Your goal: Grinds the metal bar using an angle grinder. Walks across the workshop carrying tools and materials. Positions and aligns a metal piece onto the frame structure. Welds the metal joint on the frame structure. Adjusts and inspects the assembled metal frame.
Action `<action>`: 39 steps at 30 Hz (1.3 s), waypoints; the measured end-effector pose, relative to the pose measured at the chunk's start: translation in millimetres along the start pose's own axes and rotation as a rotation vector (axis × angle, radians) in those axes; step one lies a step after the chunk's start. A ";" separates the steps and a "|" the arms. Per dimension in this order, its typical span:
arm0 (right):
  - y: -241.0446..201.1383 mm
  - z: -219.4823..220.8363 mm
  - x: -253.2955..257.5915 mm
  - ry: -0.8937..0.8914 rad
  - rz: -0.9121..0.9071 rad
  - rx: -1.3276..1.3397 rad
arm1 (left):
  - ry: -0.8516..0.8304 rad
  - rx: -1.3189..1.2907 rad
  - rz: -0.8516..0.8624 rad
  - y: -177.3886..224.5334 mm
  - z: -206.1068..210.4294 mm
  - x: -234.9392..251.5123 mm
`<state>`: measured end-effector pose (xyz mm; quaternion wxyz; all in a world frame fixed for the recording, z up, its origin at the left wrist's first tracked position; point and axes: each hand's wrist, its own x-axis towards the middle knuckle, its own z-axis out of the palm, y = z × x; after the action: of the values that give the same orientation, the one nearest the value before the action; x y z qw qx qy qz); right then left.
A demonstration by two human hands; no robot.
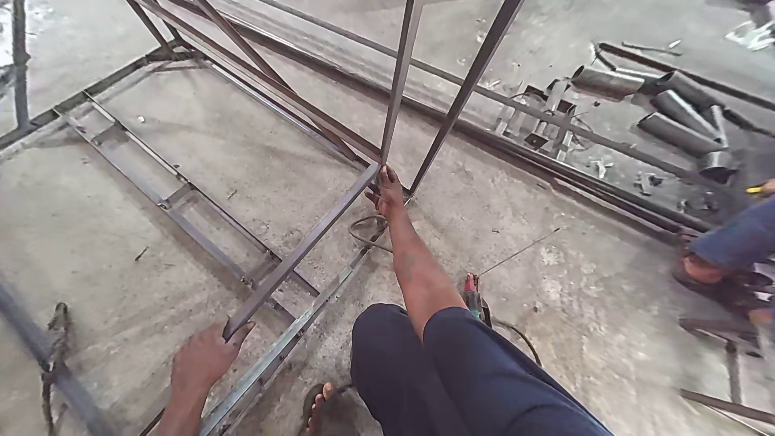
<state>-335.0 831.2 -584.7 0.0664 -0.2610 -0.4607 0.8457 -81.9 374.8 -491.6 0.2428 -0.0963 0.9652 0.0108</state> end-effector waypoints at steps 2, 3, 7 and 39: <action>-4.1 -0.6 -3.8 0.036 -0.056 -0.144 | 0.004 -0.002 -0.001 0.9 -0.2 -0.6; -4.8 -0.6 -7.2 0.090 -0.140 -0.279 | 0.003 -0.005 -0.001 1.2 -0.8 -1.1; -1.6 1.3 -45.2 0.221 -0.443 -0.936 | -0.002 -0.018 -0.008 1.2 -0.4 -0.5; -3.7 -311.8 -292.2 0.575 0.413 -1.458 | 0.016 -0.037 0.033 -3.2 1.3 -0.1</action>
<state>71.1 962.4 -607.6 -0.1622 -0.5256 -0.8034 0.2278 -80.6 371.8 -492.6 0.2330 -0.0848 0.9682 0.0320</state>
